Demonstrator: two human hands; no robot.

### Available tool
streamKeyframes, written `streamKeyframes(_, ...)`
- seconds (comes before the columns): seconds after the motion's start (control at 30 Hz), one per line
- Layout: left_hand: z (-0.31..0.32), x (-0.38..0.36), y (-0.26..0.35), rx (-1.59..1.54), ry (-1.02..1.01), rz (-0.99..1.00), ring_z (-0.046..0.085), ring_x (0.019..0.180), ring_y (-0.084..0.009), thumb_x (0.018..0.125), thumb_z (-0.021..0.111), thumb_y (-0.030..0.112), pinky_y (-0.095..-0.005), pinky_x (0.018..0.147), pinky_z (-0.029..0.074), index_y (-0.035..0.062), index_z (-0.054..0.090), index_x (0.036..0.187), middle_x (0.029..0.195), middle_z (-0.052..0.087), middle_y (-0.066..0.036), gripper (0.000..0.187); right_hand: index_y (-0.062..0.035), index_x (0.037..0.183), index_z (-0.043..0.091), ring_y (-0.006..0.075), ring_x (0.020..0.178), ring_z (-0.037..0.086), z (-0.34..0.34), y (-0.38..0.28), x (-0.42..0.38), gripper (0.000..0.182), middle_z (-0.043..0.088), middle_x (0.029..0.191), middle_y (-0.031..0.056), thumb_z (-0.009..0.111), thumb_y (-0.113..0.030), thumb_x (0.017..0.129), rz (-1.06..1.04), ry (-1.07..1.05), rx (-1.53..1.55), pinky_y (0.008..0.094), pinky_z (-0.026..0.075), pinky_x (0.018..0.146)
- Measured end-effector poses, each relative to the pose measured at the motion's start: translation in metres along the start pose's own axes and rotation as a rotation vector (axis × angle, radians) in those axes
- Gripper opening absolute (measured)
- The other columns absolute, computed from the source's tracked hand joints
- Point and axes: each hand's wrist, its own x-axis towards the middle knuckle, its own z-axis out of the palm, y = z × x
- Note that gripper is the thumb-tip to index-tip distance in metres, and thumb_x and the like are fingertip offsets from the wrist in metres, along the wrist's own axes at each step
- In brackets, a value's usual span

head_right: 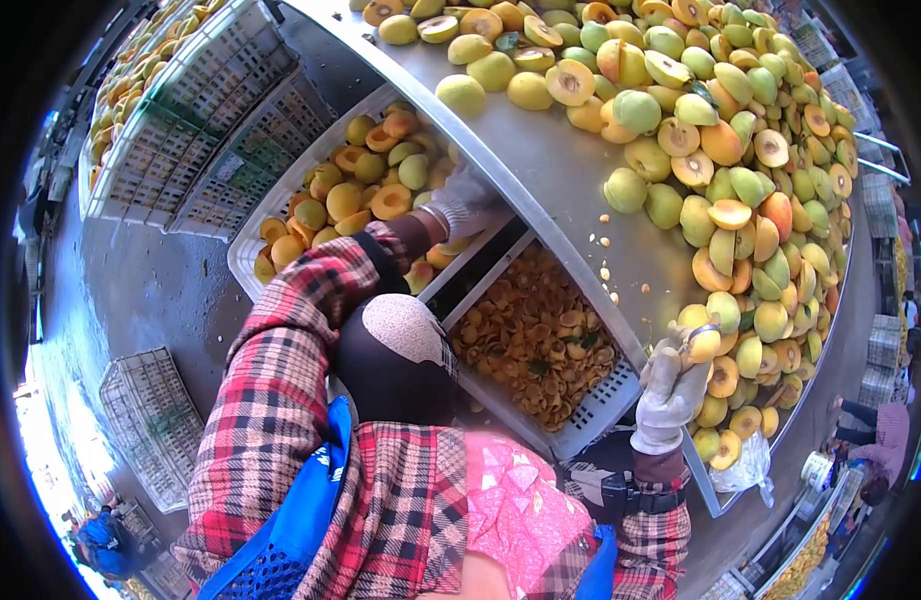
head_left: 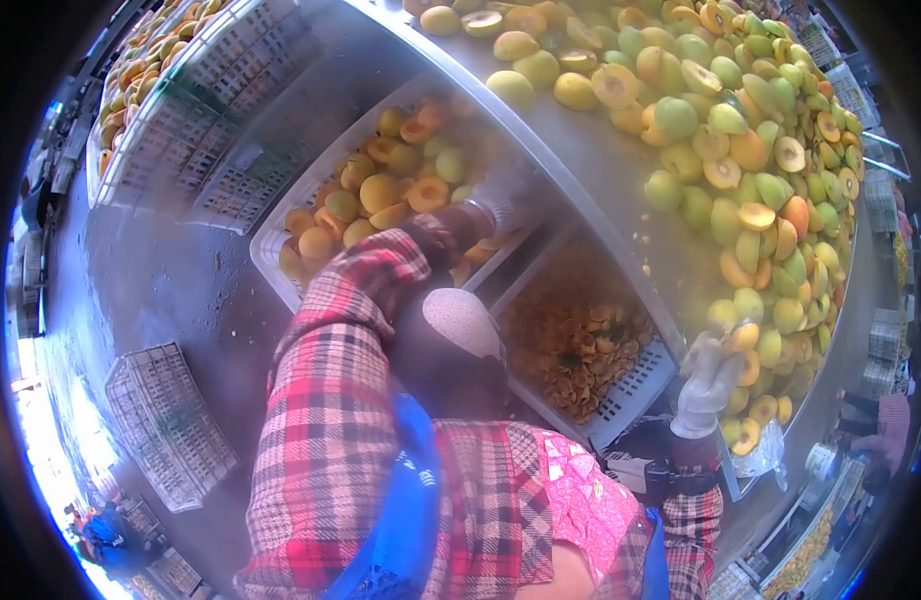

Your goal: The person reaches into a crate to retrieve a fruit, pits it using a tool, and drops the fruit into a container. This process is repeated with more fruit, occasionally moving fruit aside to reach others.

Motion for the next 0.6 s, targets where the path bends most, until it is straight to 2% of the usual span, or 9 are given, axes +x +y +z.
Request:
streamKeyframes(0.07, -0.001, 0.006, 0.003, -0.324, -0.253, -0.339, 0.059, 0.11, -0.0387, 0.083, 0.066, 0.037, -0.0418, 0.098, 0.045, 0.0084, 0.065, 0.117, 0.115, 0.064, -0.02, 0.044, 0.0035, 0.133, 0.041, 0.0063, 0.056, 0.039, -0.001, -0.002, -0.002, 0.038, 0.053, 0.077, 0.001, 0.047, -0.016, 0.101, 0.035, -0.006, -0.048, 0.0203, 0.033, 0.05)
streamKeyframes(0.13, -0.03, 0.014, 0.004, -0.341, -0.36, -0.391, 0.057, 0.113, -0.0392, 0.082, 0.066, 0.038, -0.0415, 0.101, 0.044, 0.0084, 0.066, 0.116, 0.114, 0.064, -0.02, 0.045, 0.0032, 0.138, 0.038, 0.0073, 0.057, 0.039, 0.0, -0.003, -0.003, 0.041, 0.053, 0.078, 0.0013, 0.045, -0.015, 0.102, 0.055, -0.012, -0.07, 0.0211, 0.033, 0.051)
streamKeyframes(0.2, -0.065, 0.024, 0.0, -0.36, -0.466, -0.443, 0.056, 0.115, -0.0397, 0.082, 0.066, 0.04, -0.0412, 0.103, 0.042, 0.0084, 0.066, 0.115, 0.113, 0.064, -0.02, 0.046, 0.0038, 0.124, 0.047, 0.0049, 0.053, 0.039, 0.002, -0.004, 0.002, 0.033, 0.051, 0.073, 0.0002, 0.051, -0.018, 0.099, 0.012, 0.014, 0.001, 0.0193, 0.032, 0.047)
streamKeyframes(0.27, -0.096, 0.025, -0.015, -0.149, -0.585, -0.372, 0.049, 0.125, -0.0405, 0.083, 0.064, 0.045, -0.0456, 0.112, 0.032, 0.0109, 0.062, 0.124, 0.127, 0.058, -0.022, 0.054, 0.0037, 0.125, 0.047, 0.0048, 0.053, 0.038, 0.003, -0.003, 0.002, 0.034, 0.051, 0.073, 0.0002, 0.052, -0.018, 0.099, 0.014, 0.023, -0.012, 0.0193, 0.031, 0.047)
streamKeyframes(0.33, -0.134, 0.013, -0.016, 0.035, -0.424, -0.339, 0.037, 0.135, -0.0409, 0.083, 0.061, 0.05, -0.0516, 0.114, 0.024, 0.0139, 0.052, 0.136, 0.141, 0.045, -0.023, 0.065, 0.0036, 0.125, 0.047, 0.0048, 0.053, 0.038, 0.0, -0.001, -0.002, 0.034, 0.052, 0.074, 0.0003, 0.052, -0.018, 0.099, 0.032, 0.027, -0.034, 0.0194, 0.031, 0.047)
streamKeyframes(0.37, -0.102, -0.013, -0.043, 0.088, -0.217, -0.331, 0.026, 0.141, -0.0423, 0.086, 0.054, 0.054, -0.0575, 0.115, 0.015, 0.0157, 0.039, 0.145, 0.15, 0.033, -0.022, 0.072, 0.0036, 0.128, 0.045, 0.0048, 0.053, 0.038, -0.003, 0.0, -0.003, 0.037, 0.052, 0.075, 0.0005, 0.052, -0.019, 0.099, 0.025, 0.02, -0.033, 0.0195, 0.031, 0.048)
streamKeyframes(0.43, -0.046, -0.038, -0.087, 0.254, -0.098, -0.231, 0.025, 0.142, -0.0428, 0.089, 0.049, 0.053, -0.0594, 0.115, 0.014, 0.0155, 0.036, 0.146, 0.15, 0.034, -0.02, 0.07, 0.0037, 0.131, 0.044, 0.0049, 0.053, 0.038, -0.001, -0.001, 0.0, 0.04, 0.052, 0.075, 0.0007, 0.052, -0.019, 0.099, 0.014, 0.012, -0.034, 0.0196, 0.03, 0.048)
streamKeyframes(0.53, -0.042, -0.018, -0.092, 0.123, -0.091, -0.267, 0.02, 0.145, -0.042, 0.092, 0.045, 0.051, -0.0617, 0.115, 0.011, 0.0161, 0.034, 0.148, 0.154, 0.03, -0.017, 0.067, 0.0038, 0.136, 0.042, 0.0048, 0.054, 0.039, -0.004, 0.004, -0.004, 0.043, 0.053, 0.077, 0.0012, 0.052, -0.018, 0.1, 0.043, 0.078, -0.042, 0.0191, 0.031, 0.048)
streamKeyframes(0.6, -0.044, -0.009, -0.092, 0.169, -0.176, -0.298, 0.018, 0.145, -0.0417, 0.092, 0.044, 0.052, -0.0617, 0.115, 0.011, 0.0161, 0.033, 0.149, 0.156, 0.027, -0.016, 0.068, 0.0037, 0.128, 0.046, 0.0078, 0.062, 0.045, -0.014, 0.021, 0.0, 0.032, 0.054, 0.078, 0.002, 0.05, -0.011, 0.1, -0.156, 0.05, -0.327, 0.0199, 0.038, 0.055)
